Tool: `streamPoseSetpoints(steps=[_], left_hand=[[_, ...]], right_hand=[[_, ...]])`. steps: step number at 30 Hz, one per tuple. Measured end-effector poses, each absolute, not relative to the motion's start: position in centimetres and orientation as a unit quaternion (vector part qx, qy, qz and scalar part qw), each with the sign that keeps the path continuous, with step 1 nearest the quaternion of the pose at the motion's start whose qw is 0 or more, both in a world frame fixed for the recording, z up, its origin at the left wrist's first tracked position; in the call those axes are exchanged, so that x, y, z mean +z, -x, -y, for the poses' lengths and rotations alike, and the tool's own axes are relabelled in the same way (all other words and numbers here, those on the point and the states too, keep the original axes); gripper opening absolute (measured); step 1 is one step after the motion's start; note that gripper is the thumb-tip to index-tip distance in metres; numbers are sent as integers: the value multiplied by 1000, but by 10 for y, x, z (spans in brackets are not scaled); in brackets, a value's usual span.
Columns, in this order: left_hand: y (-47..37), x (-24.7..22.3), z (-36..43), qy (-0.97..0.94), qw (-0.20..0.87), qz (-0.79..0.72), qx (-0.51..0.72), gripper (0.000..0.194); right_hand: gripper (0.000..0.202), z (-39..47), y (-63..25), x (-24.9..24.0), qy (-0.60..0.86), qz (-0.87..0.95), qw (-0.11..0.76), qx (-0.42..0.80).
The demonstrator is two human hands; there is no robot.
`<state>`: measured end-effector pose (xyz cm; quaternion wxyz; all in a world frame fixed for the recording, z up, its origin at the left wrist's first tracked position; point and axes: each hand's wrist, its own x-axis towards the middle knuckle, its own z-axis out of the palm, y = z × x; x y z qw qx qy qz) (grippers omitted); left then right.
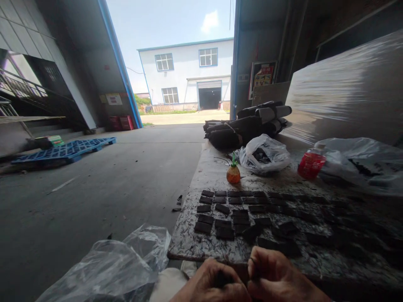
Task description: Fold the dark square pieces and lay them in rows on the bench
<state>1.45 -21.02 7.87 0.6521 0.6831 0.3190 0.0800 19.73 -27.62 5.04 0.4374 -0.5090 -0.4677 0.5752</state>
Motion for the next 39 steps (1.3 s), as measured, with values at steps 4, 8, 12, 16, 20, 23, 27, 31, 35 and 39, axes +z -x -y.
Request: streamPoseSetpoints(steps=[4, 8, 12, 16, 20, 23, 27, 31, 35, 39], left_hand=[[-34, 66, 191, -672, 667, -302, 106, 25], [-47, 62, 182, -637, 706, -284, 127, 27], [-56, 56, 174, -628, 712, -285, 131, 33], [-63, 45, 166, -644, 698, -288, 120, 39], [-66, 43, 162, -677, 659, -301, 126, 34], [-67, 47, 160, -702, 629, -309, 126, 24], [-73, 52, 156, -720, 610, -310, 112, 12], [-78, 58, 147, -733, 596, -315, 86, 13], [-77, 60, 132, -772, 548, -316, 62, 14], [-70, 53, 112, -820, 470, -322, 47, 15]], right_hand=[[28, 263, -199, 45, 534, 454, 473, 534], [45, 247, -199, 37, 526, 408, 504, 550], [52, 237, -203, 29, 506, 365, 525, 580], [55, 233, -208, 24, 487, 335, 527, 610], [49, 232, -209, 26, 489, 304, 524, 628], [41, 232, -210, 31, 497, 298, 511, 635], [35, 232, -220, 36, 507, 319, 498, 628], [23, 225, -236, 40, 535, 339, 483, 605], [14, 211, -244, 43, 580, 384, 432, 574], [11, 194, -252, 42, 627, 436, 374, 525]])
